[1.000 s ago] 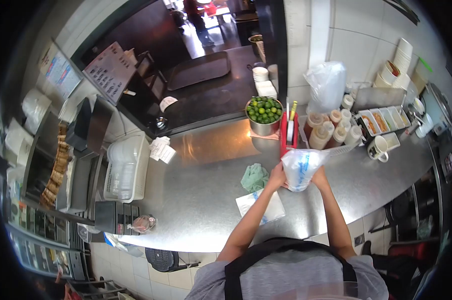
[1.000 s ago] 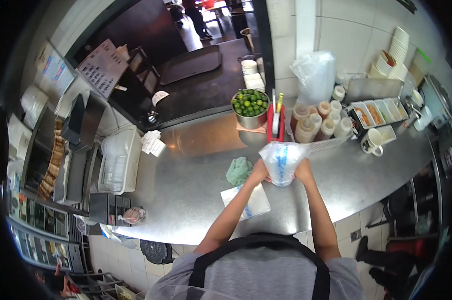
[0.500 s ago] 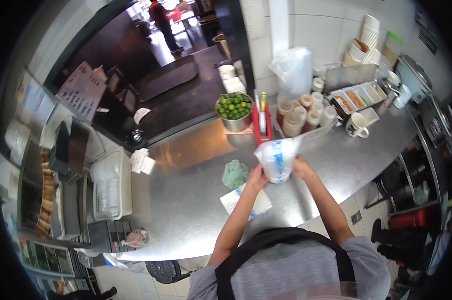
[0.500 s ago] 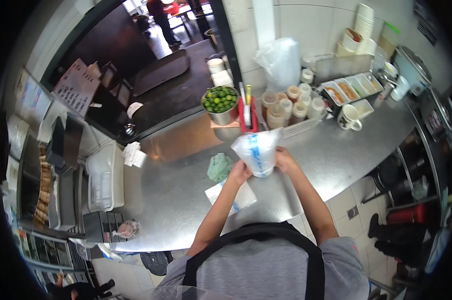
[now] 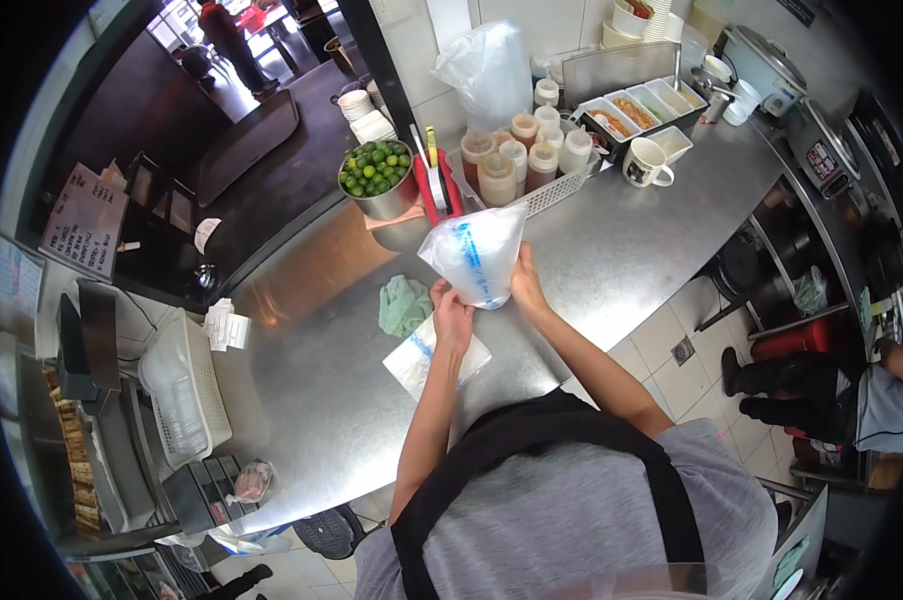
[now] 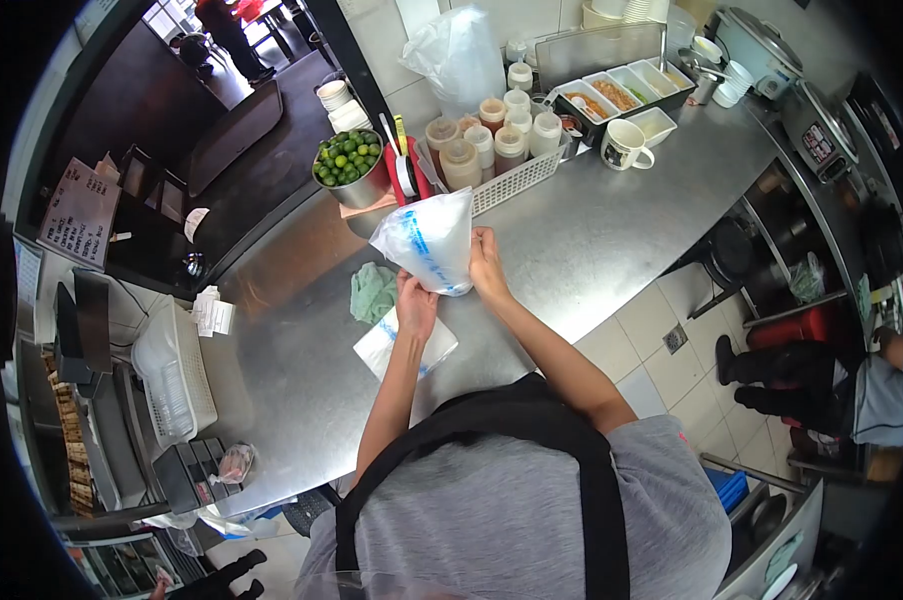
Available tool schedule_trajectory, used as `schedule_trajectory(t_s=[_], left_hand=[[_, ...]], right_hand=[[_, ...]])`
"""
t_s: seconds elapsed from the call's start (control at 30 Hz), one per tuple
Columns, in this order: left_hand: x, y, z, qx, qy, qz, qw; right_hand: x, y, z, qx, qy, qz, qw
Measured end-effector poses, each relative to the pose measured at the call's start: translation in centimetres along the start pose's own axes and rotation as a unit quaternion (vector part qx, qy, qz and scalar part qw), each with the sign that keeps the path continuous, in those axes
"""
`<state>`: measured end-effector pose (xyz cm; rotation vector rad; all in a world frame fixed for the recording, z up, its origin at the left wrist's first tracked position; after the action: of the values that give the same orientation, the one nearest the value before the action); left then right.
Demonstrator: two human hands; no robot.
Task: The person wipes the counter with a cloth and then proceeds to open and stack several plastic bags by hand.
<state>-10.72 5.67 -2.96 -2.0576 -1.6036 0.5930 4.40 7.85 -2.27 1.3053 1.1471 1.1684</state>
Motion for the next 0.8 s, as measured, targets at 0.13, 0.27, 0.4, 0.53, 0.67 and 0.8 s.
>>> schedule_trajectory(t_s=[0.13,0.27,0.4,0.53,0.67,0.8], left_hand=[[0.3,-3.7,1.1,0.513,0.019,-0.036,0.857],[-3.0,-9.5,3.0,0.881,-0.135,-0.042,0.451],[-2.4,-10.2,7.6,0.782,-0.119,0.037,0.611],[-5.2,-12.3,1.7,0.765,0.003,-0.124,0.632],[-9.7,-10.3,2.8,0.817,0.118,0.006,0.565],[-10.5,-9.9,4.4,0.81,0.11,0.022,0.576]], right_hand=[[-1.2,-0.3,1.2,0.042,0.056,-0.066,0.995],[-4.9,1.8,3.9,0.085,0.071,-0.148,0.983],[-6.1,2.3,5.2,0.096,0.102,-0.146,0.979],[-6.7,3.9,7.0,0.145,0.065,-0.146,0.977],[-7.4,5.8,9.5,0.161,0.021,-0.148,0.976],[-7.2,7.5,9.1,0.167,0.046,-0.141,0.975]])
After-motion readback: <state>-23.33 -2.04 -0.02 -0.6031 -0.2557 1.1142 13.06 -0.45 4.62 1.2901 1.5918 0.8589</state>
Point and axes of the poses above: each hand's wrist, its own x-axis towards the middle knuckle, its own z-axis out of the back of the hand, y = z × x, the point moved 5 cm from there along x, towards the middle knuckle, and after that the axes turned 13 degrees about y, right-handed, at the moved point
